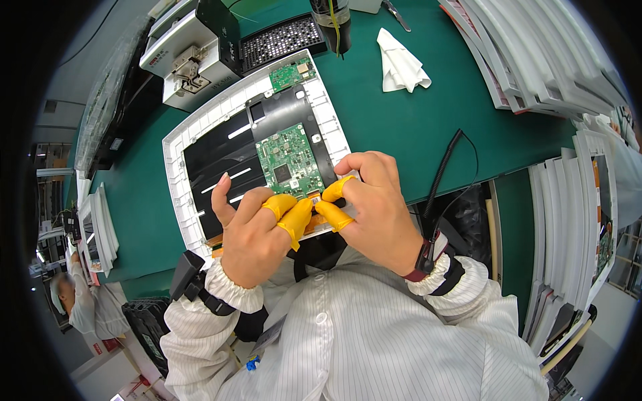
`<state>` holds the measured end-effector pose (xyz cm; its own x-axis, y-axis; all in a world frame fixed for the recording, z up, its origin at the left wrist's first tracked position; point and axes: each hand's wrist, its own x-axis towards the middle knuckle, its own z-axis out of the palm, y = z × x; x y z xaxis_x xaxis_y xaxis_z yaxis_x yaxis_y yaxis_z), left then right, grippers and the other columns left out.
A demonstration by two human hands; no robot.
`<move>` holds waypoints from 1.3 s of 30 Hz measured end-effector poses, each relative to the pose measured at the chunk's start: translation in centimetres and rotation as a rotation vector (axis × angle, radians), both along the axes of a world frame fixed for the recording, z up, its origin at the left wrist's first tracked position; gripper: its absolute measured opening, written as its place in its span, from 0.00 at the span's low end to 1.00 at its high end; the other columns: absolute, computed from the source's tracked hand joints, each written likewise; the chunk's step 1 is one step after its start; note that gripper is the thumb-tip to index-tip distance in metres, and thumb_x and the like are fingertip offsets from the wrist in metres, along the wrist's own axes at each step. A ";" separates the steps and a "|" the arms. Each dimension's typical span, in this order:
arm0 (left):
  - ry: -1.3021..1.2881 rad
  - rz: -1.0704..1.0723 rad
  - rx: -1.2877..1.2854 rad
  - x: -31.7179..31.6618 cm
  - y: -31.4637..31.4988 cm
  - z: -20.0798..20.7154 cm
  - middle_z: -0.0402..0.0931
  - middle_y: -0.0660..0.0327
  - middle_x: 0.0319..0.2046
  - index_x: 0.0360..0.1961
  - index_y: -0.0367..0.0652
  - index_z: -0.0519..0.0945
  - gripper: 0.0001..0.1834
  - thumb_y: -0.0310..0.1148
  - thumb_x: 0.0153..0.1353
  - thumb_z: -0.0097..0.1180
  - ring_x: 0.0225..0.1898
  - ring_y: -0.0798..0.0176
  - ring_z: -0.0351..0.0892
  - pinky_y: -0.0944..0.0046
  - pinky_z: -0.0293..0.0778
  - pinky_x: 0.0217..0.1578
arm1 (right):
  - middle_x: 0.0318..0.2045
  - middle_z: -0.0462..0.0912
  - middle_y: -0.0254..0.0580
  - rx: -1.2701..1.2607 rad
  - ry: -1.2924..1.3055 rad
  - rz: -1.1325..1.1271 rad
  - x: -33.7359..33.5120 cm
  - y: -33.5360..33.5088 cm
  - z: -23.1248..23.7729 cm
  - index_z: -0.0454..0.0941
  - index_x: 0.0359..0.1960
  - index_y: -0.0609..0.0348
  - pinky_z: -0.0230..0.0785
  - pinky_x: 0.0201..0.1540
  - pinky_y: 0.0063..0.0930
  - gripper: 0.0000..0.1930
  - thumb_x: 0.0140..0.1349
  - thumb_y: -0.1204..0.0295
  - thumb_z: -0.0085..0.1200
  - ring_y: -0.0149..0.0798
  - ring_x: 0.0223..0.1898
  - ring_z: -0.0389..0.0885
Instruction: Assembling a tablet display component using an electric screwdriver and applying adhesive tape.
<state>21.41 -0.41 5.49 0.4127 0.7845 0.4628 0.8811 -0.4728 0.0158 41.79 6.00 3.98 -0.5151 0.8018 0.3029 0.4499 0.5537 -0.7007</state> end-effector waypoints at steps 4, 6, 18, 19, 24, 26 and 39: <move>0.006 0.016 -0.001 0.3 0.0 0.0 0.79 0.68 0.29 0.19 0.48 0.83 0.03 0.32 0.46 0.66 0.44 0.64 0.79 0.29 0.41 0.70 | 0.48 0.75 0.45 0.031 0.035 -0.006 0.0 0.0 -0.6 0.78 0.29 0.64 0.66 0.56 0.39 0.10 0.46 0.80 0.69 0.51 0.54 0.69; 0.009 0.017 0.014 0.4 0.0 -0.1 0.79 0.68 0.28 0.19 0.48 0.83 0.04 0.32 0.46 0.66 0.43 0.63 0.79 0.29 0.41 0.70 | 0.48 0.75 0.44 0.040 0.044 -0.013 -0.2 0.0 -0.9 0.79 0.29 0.64 0.66 0.56 0.40 0.10 0.46 0.80 0.68 0.51 0.55 0.69; 0.056 0.013 0.043 0.8 0.1 0.2 0.74 0.67 0.22 0.16 0.49 0.79 0.07 0.31 0.45 0.66 0.42 0.62 0.80 0.29 0.43 0.70 | 0.48 0.76 0.42 0.064 0.084 -0.072 -1.0 0.0 -0.9 0.79 0.28 0.62 0.64 0.58 0.42 0.11 0.43 0.79 0.68 0.53 0.56 0.69; 0.066 0.013 0.037 0.8 0.0 0.2 0.74 0.67 0.22 0.15 0.49 0.79 0.07 0.30 0.45 0.65 0.42 0.61 0.80 0.29 0.43 0.70 | 0.48 0.76 0.42 0.062 0.082 -0.077 -1.0 -0.1 -0.9 0.79 0.29 0.62 0.64 0.58 0.41 0.11 0.42 0.80 0.68 0.53 0.56 0.69; 0.061 -0.002 0.030 0.6 0.1 0.2 0.74 0.67 0.22 0.15 0.49 0.79 0.07 0.30 0.44 0.65 0.42 0.62 0.80 0.29 0.43 0.71 | 0.48 0.76 0.42 0.070 0.087 -0.092 -1.2 -0.1 -1.1 0.79 0.29 0.62 0.64 0.58 0.41 0.11 0.43 0.80 0.68 0.52 0.55 0.69; 0.064 0.001 0.020 0.5 0.1 0.1 0.75 0.67 0.22 0.15 0.49 0.79 0.07 0.30 0.44 0.65 0.42 0.62 0.80 0.29 0.43 0.71 | 0.48 0.76 0.44 0.081 0.103 -0.078 -1.1 -0.1 -1.4 0.79 0.30 0.62 0.64 0.58 0.42 0.11 0.44 0.80 0.68 0.53 0.56 0.69; 0.011 -0.013 0.008 0.4 0.3 0.2 0.80 0.67 0.27 0.17 0.47 0.81 0.06 0.31 0.45 0.66 0.42 0.63 0.80 0.30 0.44 0.70 | 0.52 0.73 0.49 0.078 -0.023 -0.099 -0.6 -0.8 0.1 0.81 0.32 0.64 0.62 0.60 0.44 0.10 0.47 0.78 0.68 0.55 0.57 0.68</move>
